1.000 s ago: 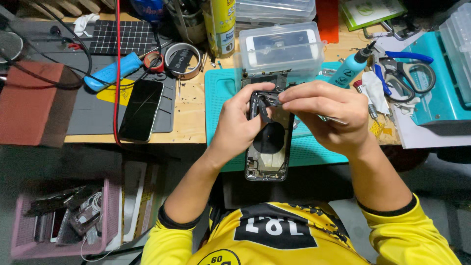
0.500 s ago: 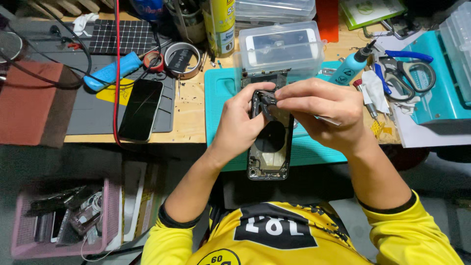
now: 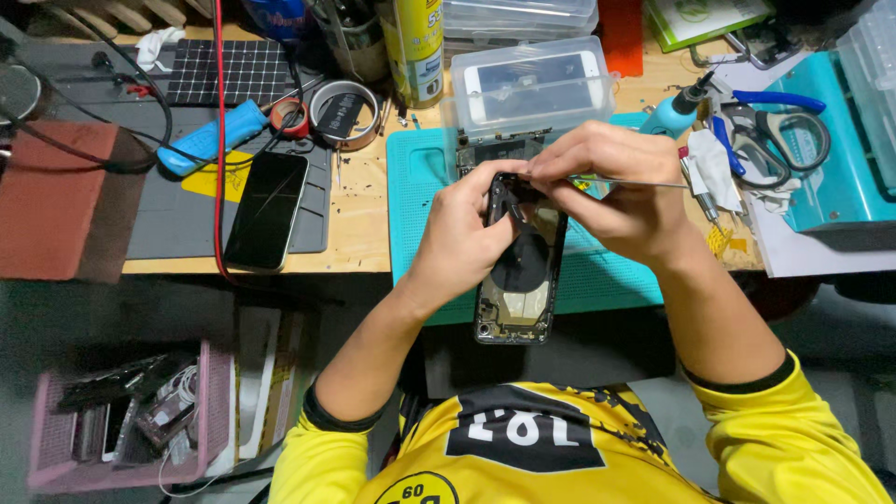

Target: The person works on a disassembled smartphone frame at a repair bench, holding it in one hand while using a blower to blow out the interior, picking at internal components with tweezers and a metal pick, applying liquid from a small bottle, and prying along the frame edges.

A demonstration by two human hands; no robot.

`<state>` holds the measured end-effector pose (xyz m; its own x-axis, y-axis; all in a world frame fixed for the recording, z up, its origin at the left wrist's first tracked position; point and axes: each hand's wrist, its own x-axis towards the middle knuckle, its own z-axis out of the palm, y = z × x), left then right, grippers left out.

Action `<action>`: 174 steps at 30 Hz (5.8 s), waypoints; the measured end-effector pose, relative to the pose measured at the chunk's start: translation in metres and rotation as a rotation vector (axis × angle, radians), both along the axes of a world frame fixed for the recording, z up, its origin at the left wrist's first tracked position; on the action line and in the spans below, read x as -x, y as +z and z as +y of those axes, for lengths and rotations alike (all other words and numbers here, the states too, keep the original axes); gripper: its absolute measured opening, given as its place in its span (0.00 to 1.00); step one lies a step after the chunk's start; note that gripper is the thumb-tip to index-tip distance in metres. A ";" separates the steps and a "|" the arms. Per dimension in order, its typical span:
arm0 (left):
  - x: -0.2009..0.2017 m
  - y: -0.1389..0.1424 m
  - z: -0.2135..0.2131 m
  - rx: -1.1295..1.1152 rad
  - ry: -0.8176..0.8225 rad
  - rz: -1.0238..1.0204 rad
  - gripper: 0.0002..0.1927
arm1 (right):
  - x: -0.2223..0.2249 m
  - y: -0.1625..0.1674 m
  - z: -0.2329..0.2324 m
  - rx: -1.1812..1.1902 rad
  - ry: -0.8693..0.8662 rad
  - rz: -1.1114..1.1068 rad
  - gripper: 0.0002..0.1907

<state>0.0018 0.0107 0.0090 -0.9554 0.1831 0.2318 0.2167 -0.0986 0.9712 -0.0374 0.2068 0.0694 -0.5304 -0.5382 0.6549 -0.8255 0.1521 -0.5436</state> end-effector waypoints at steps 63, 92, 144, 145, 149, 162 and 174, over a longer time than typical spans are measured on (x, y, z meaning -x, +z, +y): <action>-0.006 0.009 0.003 0.284 0.133 0.072 0.15 | 0.016 0.002 0.006 0.028 0.091 -0.375 0.04; -0.007 -0.004 -0.002 -0.094 -0.081 -0.062 0.16 | -0.005 0.011 0.005 -0.053 0.088 0.039 0.08; -0.007 0.009 0.001 0.345 0.086 0.114 0.17 | 0.030 0.019 0.012 -0.161 0.140 -0.568 0.04; -0.006 0.008 0.002 0.333 0.076 0.084 0.17 | 0.029 0.019 0.013 -0.141 0.154 -0.574 0.04; 0.001 0.005 0.001 0.080 -0.039 -0.055 0.17 | 0.013 0.021 0.008 -0.155 0.107 -0.212 0.04; -0.011 0.016 0.002 0.189 0.032 0.041 0.16 | 0.021 0.025 0.012 -0.158 0.055 -0.541 0.04; -0.005 0.008 0.004 0.120 -0.049 -0.006 0.17 | 0.011 0.019 0.017 -0.112 0.066 -0.354 0.03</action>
